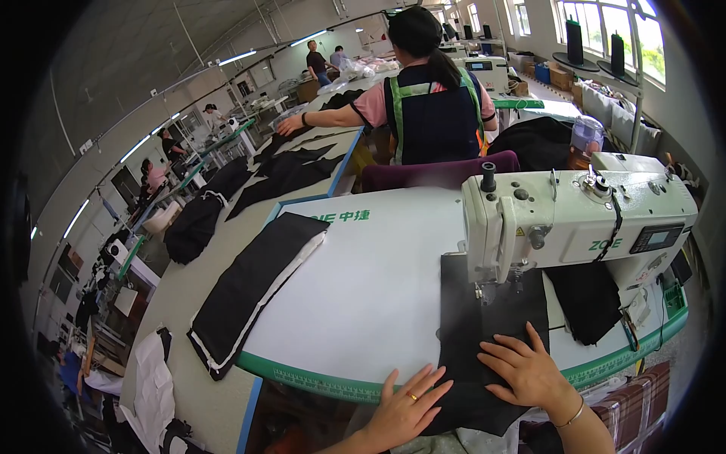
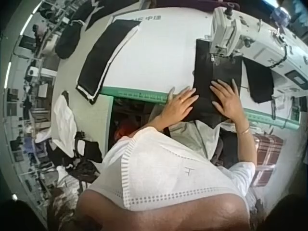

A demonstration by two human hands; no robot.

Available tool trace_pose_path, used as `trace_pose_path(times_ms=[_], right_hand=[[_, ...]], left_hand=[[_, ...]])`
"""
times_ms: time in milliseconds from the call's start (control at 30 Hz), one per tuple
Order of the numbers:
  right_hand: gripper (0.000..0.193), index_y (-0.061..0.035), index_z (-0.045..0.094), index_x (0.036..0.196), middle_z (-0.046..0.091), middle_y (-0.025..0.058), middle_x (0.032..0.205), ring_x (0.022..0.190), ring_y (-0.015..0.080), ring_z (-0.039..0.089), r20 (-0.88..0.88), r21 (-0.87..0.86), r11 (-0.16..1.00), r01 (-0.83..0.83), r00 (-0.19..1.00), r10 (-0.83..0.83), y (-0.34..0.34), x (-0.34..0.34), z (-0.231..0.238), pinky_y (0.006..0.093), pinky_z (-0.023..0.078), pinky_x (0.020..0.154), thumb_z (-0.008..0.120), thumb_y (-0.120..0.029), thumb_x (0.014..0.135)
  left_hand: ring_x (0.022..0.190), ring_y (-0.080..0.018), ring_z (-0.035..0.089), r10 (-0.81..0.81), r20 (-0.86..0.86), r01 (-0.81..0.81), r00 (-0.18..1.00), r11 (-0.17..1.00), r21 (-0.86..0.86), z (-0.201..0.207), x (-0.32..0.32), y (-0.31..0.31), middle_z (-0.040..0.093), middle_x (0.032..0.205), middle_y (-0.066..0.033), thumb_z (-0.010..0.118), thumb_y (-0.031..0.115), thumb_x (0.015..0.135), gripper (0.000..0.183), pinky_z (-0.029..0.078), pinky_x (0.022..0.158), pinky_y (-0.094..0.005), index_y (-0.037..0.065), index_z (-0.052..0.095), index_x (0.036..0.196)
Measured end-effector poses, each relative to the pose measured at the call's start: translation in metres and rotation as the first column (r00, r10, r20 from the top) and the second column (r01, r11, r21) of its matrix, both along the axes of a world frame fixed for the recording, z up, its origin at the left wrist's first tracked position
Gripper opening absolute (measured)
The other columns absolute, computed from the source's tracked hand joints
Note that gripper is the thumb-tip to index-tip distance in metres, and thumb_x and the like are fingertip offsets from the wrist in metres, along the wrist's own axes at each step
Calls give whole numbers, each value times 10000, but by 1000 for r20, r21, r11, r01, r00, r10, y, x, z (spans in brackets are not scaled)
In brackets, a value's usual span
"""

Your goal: Sewing pieces of black mesh fabric using an industrial sewing machine.

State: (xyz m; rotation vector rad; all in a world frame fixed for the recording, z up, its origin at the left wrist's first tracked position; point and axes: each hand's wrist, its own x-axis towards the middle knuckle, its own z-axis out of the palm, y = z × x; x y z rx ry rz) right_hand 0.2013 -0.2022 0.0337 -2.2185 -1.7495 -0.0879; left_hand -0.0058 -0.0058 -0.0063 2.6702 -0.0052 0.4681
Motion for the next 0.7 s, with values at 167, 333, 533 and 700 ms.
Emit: trace_pose_path(times_ms=[167, 333, 533, 700], right_hand=[[573, -182, 636, 1364, 586, 10, 1455, 1341, 234, 552, 38, -29, 1000, -5, 999, 6, -2, -1, 2, 641, 241, 1205, 733, -453, 870], [594, -224, 607, 1406, 552, -3, 1498, 1352, 219, 545, 71, -38, 998, -46, 996, 49, -11, -5, 2, 628, 255, 1202, 724, -477, 881], [604, -256, 545, 1474, 485, -20, 1569, 1392, 186, 503, 101, -80, 996, -33, 994, 41, -25, -1, -3, 604, 292, 1193, 674, -491, 933], [595, -183, 496, 1506, 440, 7, 1599, 1440, 190, 448, 70, -67, 996, -65, 995, 70, -28, 2, -6, 602, 292, 1207, 607, -455, 989]], left_hand=[[1499, -199, 388, -3, -21, 3, 1000, 1000, 4, 3, 0, 0, 411, 1628, -31, 634, 246, 987, 550, 225, 1153, -585, 151, 501, 1513], [1500, -191, 385, -16, -92, 20, 996, 999, 46, 6, -1, 1, 407, 1632, -20, 645, 239, 979, 555, 227, 1144, -607, 144, 503, 1507], [1508, -250, 367, -48, -110, 41, 993, 997, -72, 11, 0, 2, 399, 1631, -44, 639, 242, 983, 546, 146, 1184, -672, 143, 499, 1501], [1506, -285, 364, -43, -153, 35, 987, 998, -50, 14, -1, 2, 394, 1634, -38, 600, 248, 1033, 492, 147, 1187, -698, 148, 501, 1505]])
